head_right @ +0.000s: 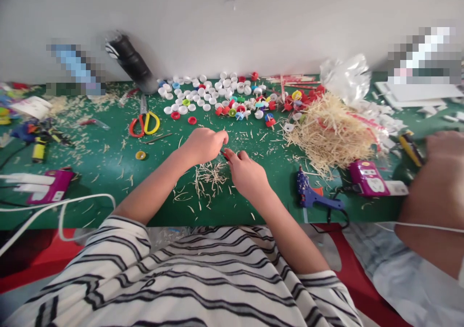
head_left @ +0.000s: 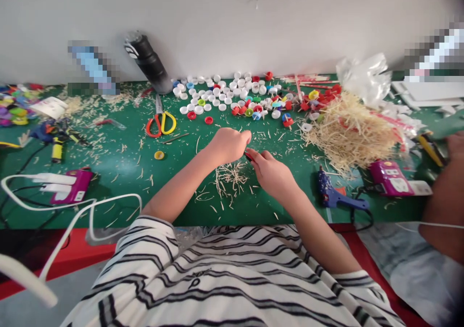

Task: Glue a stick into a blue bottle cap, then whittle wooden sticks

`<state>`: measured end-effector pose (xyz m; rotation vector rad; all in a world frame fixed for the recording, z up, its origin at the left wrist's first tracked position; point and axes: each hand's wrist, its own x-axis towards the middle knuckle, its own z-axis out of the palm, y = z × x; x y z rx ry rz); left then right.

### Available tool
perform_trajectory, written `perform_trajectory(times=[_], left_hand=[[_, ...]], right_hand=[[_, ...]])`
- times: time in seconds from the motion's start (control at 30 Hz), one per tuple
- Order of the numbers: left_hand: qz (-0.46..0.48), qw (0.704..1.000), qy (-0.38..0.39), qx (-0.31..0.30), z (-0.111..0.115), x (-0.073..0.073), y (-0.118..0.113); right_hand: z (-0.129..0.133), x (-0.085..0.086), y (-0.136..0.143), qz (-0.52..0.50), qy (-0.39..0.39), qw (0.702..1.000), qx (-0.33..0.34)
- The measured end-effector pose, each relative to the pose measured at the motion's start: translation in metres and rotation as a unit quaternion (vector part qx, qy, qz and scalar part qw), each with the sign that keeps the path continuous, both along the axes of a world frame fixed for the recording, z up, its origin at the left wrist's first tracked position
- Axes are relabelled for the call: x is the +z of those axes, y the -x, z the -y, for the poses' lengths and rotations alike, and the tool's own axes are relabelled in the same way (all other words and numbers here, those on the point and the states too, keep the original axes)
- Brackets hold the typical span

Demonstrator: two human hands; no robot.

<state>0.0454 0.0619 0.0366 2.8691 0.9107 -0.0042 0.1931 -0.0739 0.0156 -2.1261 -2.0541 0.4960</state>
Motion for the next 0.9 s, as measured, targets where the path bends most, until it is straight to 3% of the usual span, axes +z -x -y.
perform_trajectory(times=[0.43, 0.57, 0.7, 0.9], left_hand=[[0.014, 0.999, 0.025, 0.023, -0.001, 0.001, 0.001], [0.027, 0.999, 0.036, 0.024, -0.005, -0.002, 0.003], [0.058, 0.994, 0.070, 0.061, -0.017, -0.005, 0.010], [0.079, 0.990, 0.107, 0.050, -0.019, -0.004, 0.011]], right_hand=[[-0.007, -0.009, -0.002, 0.074, 0.026, 0.997, 0.013], [0.000, -0.011, -0.005, 0.058, 0.032, 0.998, 0.023], [0.015, -0.021, -0.007, 0.075, 0.051, 0.996, 0.000], [0.017, -0.022, -0.010, 0.038, 0.010, 0.999, -0.009]])
